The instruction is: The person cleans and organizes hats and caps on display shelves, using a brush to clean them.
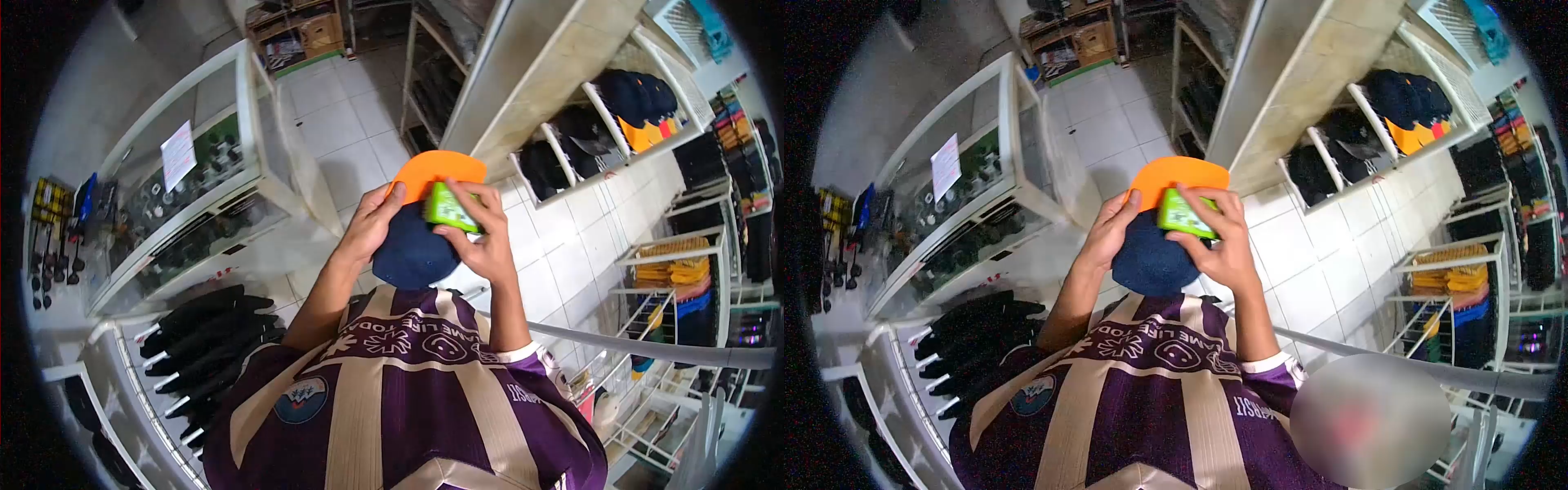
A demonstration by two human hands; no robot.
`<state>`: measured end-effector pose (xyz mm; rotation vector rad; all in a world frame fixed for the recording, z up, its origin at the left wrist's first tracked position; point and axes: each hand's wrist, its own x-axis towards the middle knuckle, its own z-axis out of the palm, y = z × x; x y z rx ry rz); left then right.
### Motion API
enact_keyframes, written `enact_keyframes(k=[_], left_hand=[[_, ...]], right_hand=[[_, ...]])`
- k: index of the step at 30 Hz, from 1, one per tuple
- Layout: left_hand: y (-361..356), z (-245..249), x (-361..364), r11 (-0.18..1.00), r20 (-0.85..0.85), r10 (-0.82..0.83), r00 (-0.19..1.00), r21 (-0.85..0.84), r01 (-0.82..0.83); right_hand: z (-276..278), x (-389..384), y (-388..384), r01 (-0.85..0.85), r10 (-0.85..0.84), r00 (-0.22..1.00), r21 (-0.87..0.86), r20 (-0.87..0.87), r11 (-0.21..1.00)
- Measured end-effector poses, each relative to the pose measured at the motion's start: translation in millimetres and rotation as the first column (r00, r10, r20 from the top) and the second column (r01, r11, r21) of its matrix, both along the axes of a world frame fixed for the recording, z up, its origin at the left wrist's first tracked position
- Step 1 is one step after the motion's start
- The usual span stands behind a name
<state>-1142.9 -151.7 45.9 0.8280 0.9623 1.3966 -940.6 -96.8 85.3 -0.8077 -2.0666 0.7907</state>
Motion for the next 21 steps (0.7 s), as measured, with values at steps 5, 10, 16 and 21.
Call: enact_keyframes(k=[5,10,16,21], left_hand=[[48.6,-3.3,21.8,0.990,0.202,-0.124,0.972,-0.042,0.135],[97.3,-25.6,83.3,0.940,0.125,-0.339,0.932,-0.004,0.342],[174.2,-11.1,119.1,0.876,0.210,-0.471,0.856,0.000,0.482],[238.3,-32.1,188.8,0.750,-0.021,-0.661,0.750,0.018,0.661]], right_hand=[[-55.5,67.4,12.1,0.355,-0.377,0.919,-0.168,-0.118,0.920],[-19.8,81.0,7.7,0.449,-0.442,0.883,0.010,-0.156,0.894],[-79.5,144.8,14.4,0.738,-0.805,0.547,-0.321,-0.231,0.594],[-34.7,151.5,63.1,0.828,-0.834,0.527,-0.125,-0.163,0.547]])
